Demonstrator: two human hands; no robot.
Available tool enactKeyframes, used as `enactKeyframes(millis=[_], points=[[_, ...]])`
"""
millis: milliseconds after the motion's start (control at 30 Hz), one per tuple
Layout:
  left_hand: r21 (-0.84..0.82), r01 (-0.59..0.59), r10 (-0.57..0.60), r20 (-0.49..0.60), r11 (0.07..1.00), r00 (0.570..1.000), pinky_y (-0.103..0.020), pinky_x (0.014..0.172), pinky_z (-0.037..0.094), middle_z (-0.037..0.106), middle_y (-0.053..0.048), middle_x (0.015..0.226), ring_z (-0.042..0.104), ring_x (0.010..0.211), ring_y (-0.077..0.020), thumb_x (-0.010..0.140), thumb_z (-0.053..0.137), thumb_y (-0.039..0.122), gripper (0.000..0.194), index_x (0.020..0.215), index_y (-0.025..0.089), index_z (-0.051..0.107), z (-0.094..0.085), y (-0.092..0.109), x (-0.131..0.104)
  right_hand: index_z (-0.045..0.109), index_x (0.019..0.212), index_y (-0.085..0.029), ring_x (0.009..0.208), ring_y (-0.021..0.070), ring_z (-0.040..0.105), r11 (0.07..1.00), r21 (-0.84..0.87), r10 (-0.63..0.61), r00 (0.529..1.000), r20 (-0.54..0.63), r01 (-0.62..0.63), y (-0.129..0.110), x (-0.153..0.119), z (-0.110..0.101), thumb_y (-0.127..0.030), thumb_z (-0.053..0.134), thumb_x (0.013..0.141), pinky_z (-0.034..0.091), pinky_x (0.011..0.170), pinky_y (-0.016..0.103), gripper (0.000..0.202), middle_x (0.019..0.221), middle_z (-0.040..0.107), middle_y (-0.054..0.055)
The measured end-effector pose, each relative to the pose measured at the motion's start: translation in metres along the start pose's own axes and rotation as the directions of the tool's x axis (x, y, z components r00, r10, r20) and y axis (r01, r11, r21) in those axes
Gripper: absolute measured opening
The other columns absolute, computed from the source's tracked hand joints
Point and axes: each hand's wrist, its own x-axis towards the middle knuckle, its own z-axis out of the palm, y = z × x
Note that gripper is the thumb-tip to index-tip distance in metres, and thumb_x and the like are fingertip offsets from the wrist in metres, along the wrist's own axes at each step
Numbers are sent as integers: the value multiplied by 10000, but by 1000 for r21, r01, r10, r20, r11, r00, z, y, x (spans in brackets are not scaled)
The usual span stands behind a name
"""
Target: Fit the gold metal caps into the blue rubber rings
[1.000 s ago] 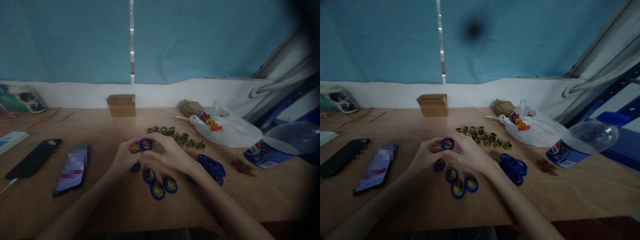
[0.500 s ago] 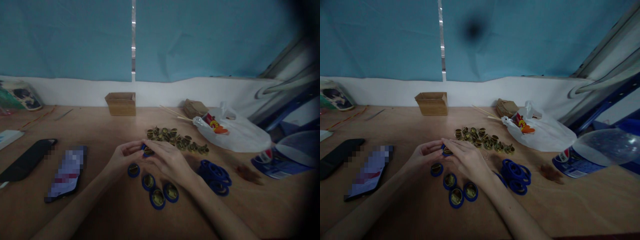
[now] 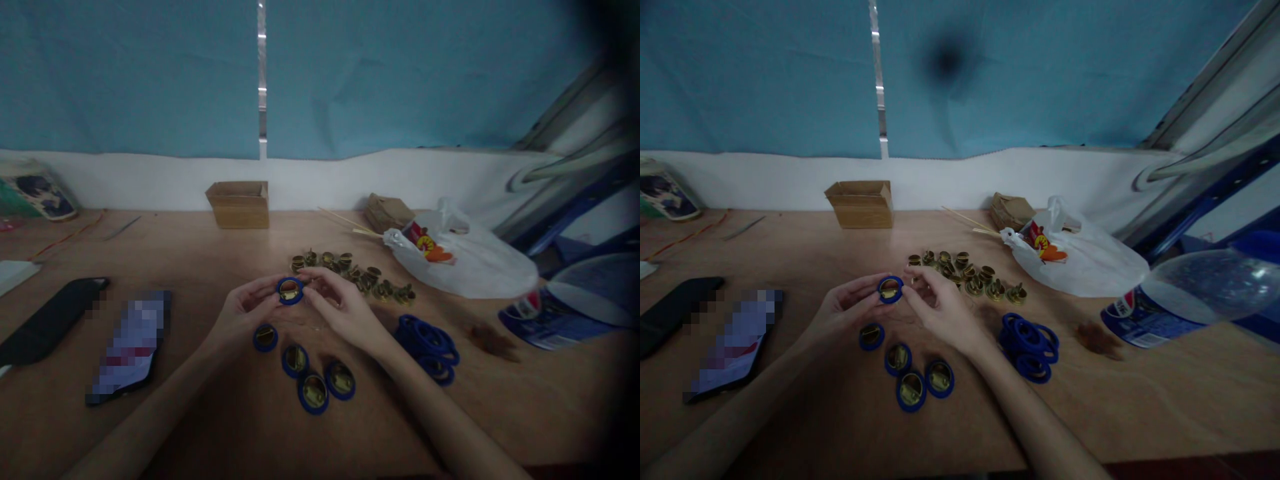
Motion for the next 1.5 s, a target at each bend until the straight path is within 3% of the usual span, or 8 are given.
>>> enactKeyframes(millis=[167,333,633,833,1000,1267,1500], points=[[59,-51,50,13,997,999,-314,938,536,707,-104,1185,673,1072,-222,813,700,248,370,1173,173,656,0,-1,0,648,1091,-171,973,210,638,999,3,37,998,49,-37,-1,1,3,-258,500,927,500,890,376,238,911,683,54],[88,-71,73,-19,994,997,-315,948,526,712,-100,1170,674,1065,-214,809,701,243,353,1151,166,652,2,2,-1,654,1100,-173,869,181,636,996,45,80,995,58,-83,-1,2,5,-261,471,927,504,760,309,267,975,693,57],[113,-50,51,-12,992,999,-344,969,515,699,-119,1195,660,1105,-242,808,694,241,353,1147,160,640,4,1,-2,656,1025,-165,677,140,629,981,166,96,995,24,-99,6,0,10,-280,528,890,505,651,269,219,778,680,23],[71,-20,20,-7,997,1000,-368,939,537,698,-134,1193,674,1085,-252,799,703,231,469,1244,169,568,6,3,-3,648,916,-165,600,118,625,949,272,167,986,3,-161,5,-1,13,-284,600,826,511,595,240,156,673,654,-6],[74,-22,22,-1,997,1000,-383,910,551,712,-145,1160,688,1053,-267,788,715,242,459,1219,156,583,5,3,-4,636,892,-170,520,101,597,916,340,222,975,6,-211,6,-1,17,-285,607,810,498,518,213,144,608,629,-27],[119,28,-27,-5,992,1000,-354,909,542,711,-119,1174,676,1072,-265,801,694,260,388,1175,164,656,6,8,-4,642,905,-169,571,117,617,955,244,173,985,12,-171,1,-1,12,-308,560,869,521,569,238,165,631,637,-13],[160,57,-52,-38,985,998,-339,836,563,765,-82,1018,711,966,-253,827,662,287,266,1061,181,729,7,4,-5,622,837,-181,546,118,599,981,149,118,992,39,-123,4,-3,12,-330,550,894,480,530,231,175,606,605,-21]])
